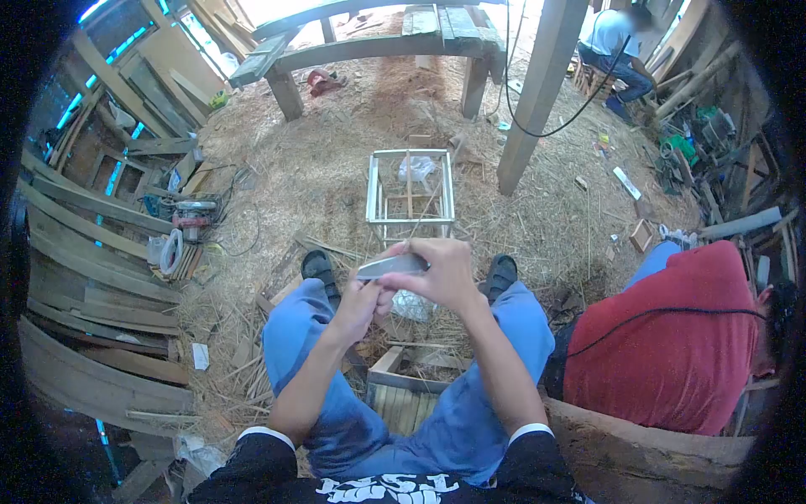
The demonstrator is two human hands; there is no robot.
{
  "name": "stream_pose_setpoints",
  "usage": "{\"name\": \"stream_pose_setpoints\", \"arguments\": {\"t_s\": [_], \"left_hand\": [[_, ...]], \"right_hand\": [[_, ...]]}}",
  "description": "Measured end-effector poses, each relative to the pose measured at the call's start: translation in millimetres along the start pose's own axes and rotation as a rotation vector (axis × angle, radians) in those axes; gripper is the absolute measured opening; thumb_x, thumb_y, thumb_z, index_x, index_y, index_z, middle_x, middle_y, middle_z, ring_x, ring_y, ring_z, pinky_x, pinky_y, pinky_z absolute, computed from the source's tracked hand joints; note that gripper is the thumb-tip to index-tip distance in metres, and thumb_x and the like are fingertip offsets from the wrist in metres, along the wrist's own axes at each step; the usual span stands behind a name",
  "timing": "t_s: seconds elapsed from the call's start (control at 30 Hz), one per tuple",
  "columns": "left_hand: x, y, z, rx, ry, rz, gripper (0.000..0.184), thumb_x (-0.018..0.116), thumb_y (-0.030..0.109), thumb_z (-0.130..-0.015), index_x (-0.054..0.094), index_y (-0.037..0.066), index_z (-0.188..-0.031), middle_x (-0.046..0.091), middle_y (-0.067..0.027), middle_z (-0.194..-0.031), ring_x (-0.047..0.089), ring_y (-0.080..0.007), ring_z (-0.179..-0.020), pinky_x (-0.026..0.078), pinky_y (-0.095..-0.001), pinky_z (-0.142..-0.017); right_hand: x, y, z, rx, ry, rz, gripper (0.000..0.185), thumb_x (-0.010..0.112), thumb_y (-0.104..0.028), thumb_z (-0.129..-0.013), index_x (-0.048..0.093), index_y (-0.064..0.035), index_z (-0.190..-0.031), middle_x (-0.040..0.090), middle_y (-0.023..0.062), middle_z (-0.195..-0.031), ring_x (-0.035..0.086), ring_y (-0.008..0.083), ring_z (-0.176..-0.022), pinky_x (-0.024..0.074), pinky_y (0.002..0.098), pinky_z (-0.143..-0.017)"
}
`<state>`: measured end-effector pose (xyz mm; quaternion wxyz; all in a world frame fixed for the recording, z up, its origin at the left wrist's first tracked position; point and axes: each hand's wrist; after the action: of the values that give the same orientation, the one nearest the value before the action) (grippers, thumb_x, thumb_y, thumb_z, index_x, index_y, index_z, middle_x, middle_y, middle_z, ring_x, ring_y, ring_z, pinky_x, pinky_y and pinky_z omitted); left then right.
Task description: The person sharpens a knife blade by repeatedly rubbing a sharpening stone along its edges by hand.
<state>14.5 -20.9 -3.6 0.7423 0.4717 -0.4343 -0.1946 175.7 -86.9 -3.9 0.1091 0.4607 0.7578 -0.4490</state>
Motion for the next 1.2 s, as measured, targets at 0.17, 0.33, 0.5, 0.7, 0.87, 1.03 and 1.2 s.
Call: {"name": "stream_pose_setpoints", "arguments": {"t_s": [0.17,0.33,0.5,0.7,0.87,1.03,1.2], "left_hand": [[-4,2,0,-0.011,-0.015,0.001,0.042,0.050,0.014,-0.101,0.046,0.010,-0.143,0.033,0.0104,-0.066,0.027,-0.0008,-0.051,0.023,-0.0191,-0.044],[-1,2,1,0.003,-0.005,-0.026,0.037,0.050,0.016,-0.101,0.050,0.008,-0.137,0.034,0.0102,-0.065,0.027,-0.0007,-0.051,0.023,-0.0190,-0.045],[-6,-1,1,0.023,-0.007,-0.045,0.033,0.050,0.016,-0.101,0.053,0.007,-0.132,0.033,0.0098,-0.064,0.027,-0.0008,-0.051,0.024,-0.0192,-0.045],[-3,1,2,-0.008,-0.010,-0.045,0.038,0.048,0.016,-0.102,0.050,0.008,-0.139,0.033,0.0102,-0.065,0.027,-0.0006,-0.051,0.023,-0.0195,-0.045],[-3,1,2,0.004,-0.025,0.026,0.031,0.049,0.016,-0.101,0.054,0.008,-0.130,0.030,0.0096,-0.065,0.028,-0.0016,-0.052,0.024,-0.0208,-0.045],[-4,-2,0,-0.016,-0.005,-0.066,0.039,0.048,0.015,-0.101,0.048,0.009,-0.140,0.032,0.0093,-0.066,0.028,-0.0011,-0.052,0.023,-0.0196,-0.045],[-2,2,2,-0.002,-0.002,-0.048,0.036,0.048,0.016,-0.102,0.051,0.009,-0.136,0.032,0.0094,-0.066,0.028,-0.0013,-0.052,0.022,-0.0192,-0.045]], "right_hand": [[-11,11,-4,0.087,-0.031,0.090,0.058,0.081,-0.057,-0.064,0.055,-0.0054,-0.062,0.053,0.0101,-0.054,0.056,0.0263,-0.048,0.0417,0.0374,-0.049],[-7,10,-2,0.035,-0.007,0.079,0.058,0.079,-0.060,-0.064,0.059,-0.0058,-0.064,0.054,0.0100,-0.053,0.058,0.0265,-0.049,0.0430,0.0367,-0.048],[-8,0,-6,-0.007,-0.033,0.095,0.058,0.080,-0.061,-0.062,0.061,-0.0062,-0.065,0.055,0.0096,-0.053,0.059,0.0268,-0.050,0.0446,0.0364,-0.049],[-13,9,-4,0.054,0.018,0.117,0.058,0.081,-0.060,-0.062,0.057,-0.0060,-0.062,0.054,0.0112,-0.053,0.059,0.0264,-0.049,0.0453,0.0371,-0.050],[-13,6,-4,0.042,0.002,0.115,0.059,0.080,-0.060,-0.063,0.056,-0.0059,-0.061,0.054,0.0114,-0.053,0.058,0.0261,-0.049,0.0438,0.0366,-0.049],[-17,15,-3,0.109,0.004,0.139,0.062,0.078,-0.064,-0.064,0.054,-0.0063,-0.058,0.052,0.0105,-0.051,0.056,0.0260,-0.047,0.0426,0.0370,-0.048],[-8,-1,-3,-0.049,-0.017,0.106,0.057,0.080,-0.061,-0.061,0.063,-0.0071,-0.067,0.056,0.0101,-0.054,0.060,0.0262,-0.052,0.0448,0.0368,-0.051]]}}
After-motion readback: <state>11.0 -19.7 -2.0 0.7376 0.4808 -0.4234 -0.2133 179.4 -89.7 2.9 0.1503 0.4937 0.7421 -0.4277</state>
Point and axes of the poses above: each hand's wrist, its own z-axis away from the middle knuckle, its own x-axis out of the palm, y = z × x
